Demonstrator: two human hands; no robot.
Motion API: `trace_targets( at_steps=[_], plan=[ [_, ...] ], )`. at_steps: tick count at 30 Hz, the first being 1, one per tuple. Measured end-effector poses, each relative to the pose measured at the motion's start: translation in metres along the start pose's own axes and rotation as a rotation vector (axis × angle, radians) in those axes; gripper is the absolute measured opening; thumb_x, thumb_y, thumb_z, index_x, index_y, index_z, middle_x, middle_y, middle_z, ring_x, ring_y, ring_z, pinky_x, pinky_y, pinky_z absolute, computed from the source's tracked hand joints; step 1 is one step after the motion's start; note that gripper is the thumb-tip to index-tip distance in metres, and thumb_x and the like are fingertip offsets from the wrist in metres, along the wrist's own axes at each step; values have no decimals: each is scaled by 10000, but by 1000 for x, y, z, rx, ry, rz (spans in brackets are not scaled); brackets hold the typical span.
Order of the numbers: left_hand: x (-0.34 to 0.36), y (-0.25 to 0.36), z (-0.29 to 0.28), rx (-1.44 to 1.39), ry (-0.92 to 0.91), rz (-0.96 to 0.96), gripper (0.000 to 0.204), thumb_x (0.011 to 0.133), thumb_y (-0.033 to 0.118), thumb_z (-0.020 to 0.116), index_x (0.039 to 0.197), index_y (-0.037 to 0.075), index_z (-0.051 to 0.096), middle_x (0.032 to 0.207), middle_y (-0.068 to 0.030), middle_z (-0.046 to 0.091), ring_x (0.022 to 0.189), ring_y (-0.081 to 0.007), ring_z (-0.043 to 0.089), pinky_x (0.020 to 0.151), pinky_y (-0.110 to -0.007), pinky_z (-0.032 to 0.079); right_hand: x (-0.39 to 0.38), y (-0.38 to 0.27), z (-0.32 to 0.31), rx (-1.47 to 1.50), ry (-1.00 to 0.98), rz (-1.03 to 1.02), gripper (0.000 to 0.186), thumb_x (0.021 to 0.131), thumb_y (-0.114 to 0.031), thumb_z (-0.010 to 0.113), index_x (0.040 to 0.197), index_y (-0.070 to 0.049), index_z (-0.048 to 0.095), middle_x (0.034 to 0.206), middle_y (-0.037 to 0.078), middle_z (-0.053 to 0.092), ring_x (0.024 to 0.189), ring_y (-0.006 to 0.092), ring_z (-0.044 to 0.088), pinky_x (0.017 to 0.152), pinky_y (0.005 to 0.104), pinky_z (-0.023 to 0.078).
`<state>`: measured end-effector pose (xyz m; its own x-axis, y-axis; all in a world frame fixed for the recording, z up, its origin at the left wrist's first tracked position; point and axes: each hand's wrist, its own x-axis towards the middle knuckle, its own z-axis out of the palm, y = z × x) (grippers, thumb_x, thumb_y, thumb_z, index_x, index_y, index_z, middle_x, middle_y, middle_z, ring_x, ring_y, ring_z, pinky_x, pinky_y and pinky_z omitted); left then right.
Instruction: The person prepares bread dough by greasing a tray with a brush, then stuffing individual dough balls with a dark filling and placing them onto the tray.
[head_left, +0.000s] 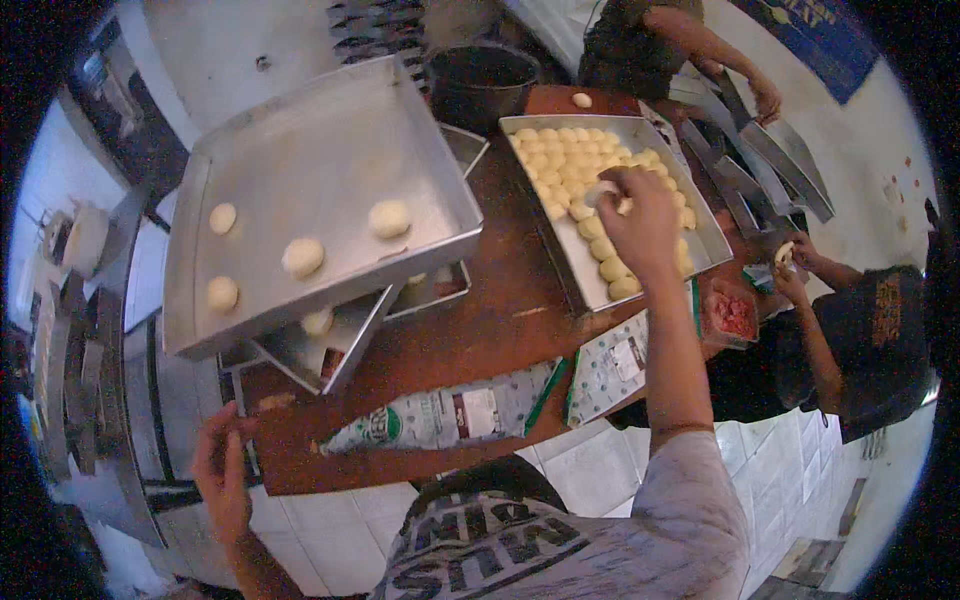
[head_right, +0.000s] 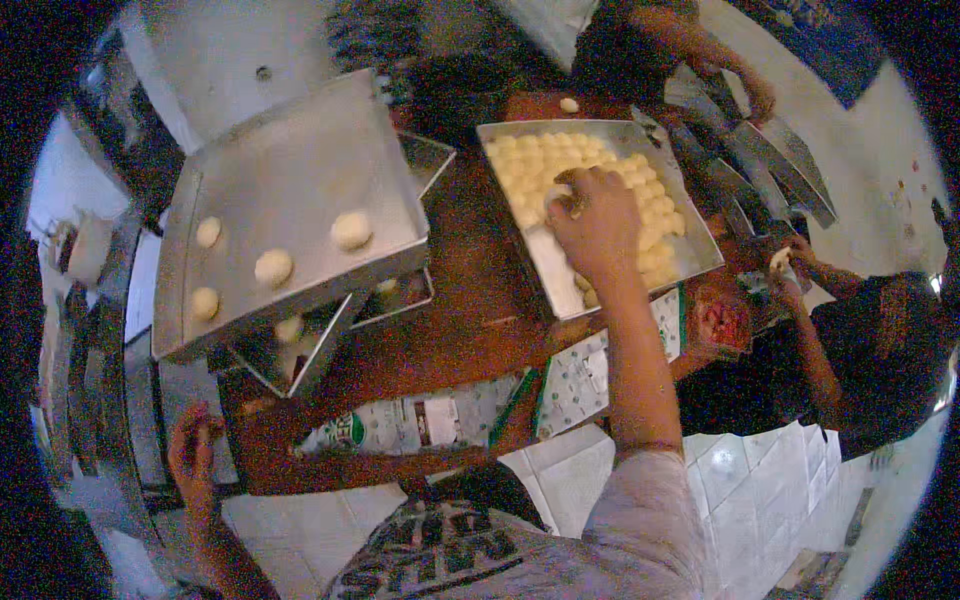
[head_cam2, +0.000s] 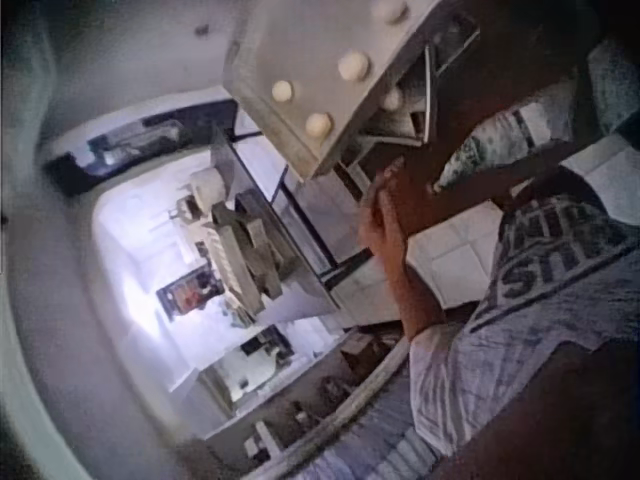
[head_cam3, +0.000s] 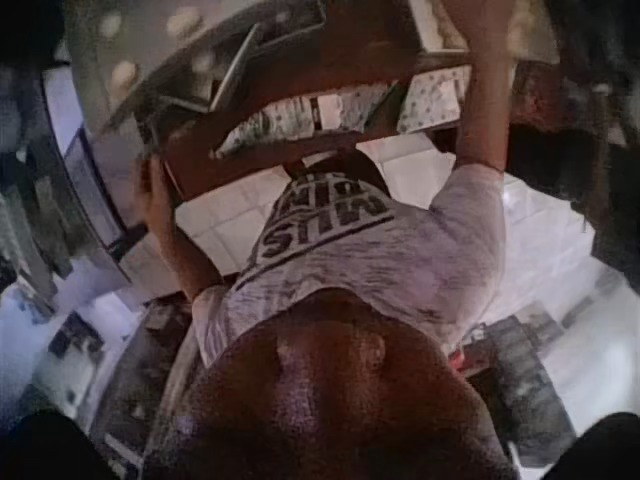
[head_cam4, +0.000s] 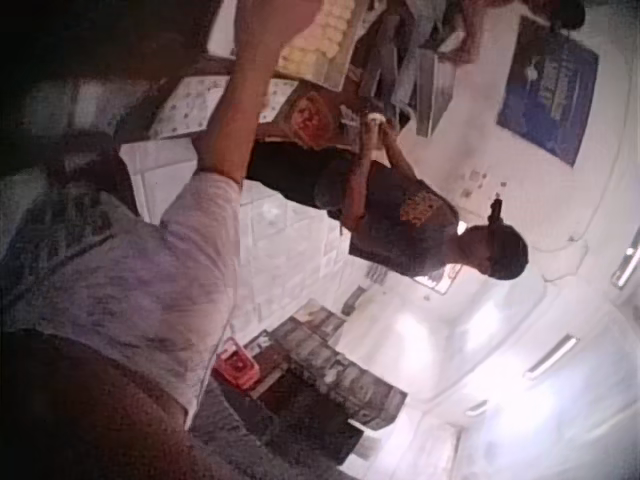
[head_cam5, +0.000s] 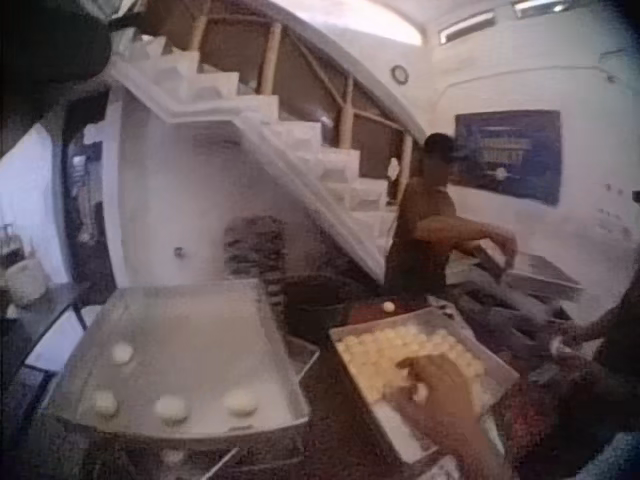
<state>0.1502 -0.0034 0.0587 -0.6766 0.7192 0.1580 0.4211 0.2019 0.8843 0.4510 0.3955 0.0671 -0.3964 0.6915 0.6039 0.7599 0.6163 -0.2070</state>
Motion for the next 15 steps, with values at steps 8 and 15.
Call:
trace_targets(
  at_steps=[8, 15],
  plan=[
    [-38, 15, 100, -195, -389, 230, 557, 781, 263, 694, 1222, -20, 504, 1352, -229, 414, 1303, -331, 349, 1034, -378, 322, -112, -173, -27, 1002, -926, -212, 217, 745, -144, 689, 907, -44, 585, 850, 84, 601, 799, 194, 577, 732, 326, 463],
    [-69, -112, 11, -865, 126, -636, 229, 901, 186, 546, 1072, 36, 579, 926, -65, 592, 873, -162, 584, 781, -298, 480, -162, -222, 68, 561, -716, -421, 424, 707, -328, 749, 985, -36, 618, 878, 129, 621, 822, 318, 603, 739, 405, 474]
  ],
)
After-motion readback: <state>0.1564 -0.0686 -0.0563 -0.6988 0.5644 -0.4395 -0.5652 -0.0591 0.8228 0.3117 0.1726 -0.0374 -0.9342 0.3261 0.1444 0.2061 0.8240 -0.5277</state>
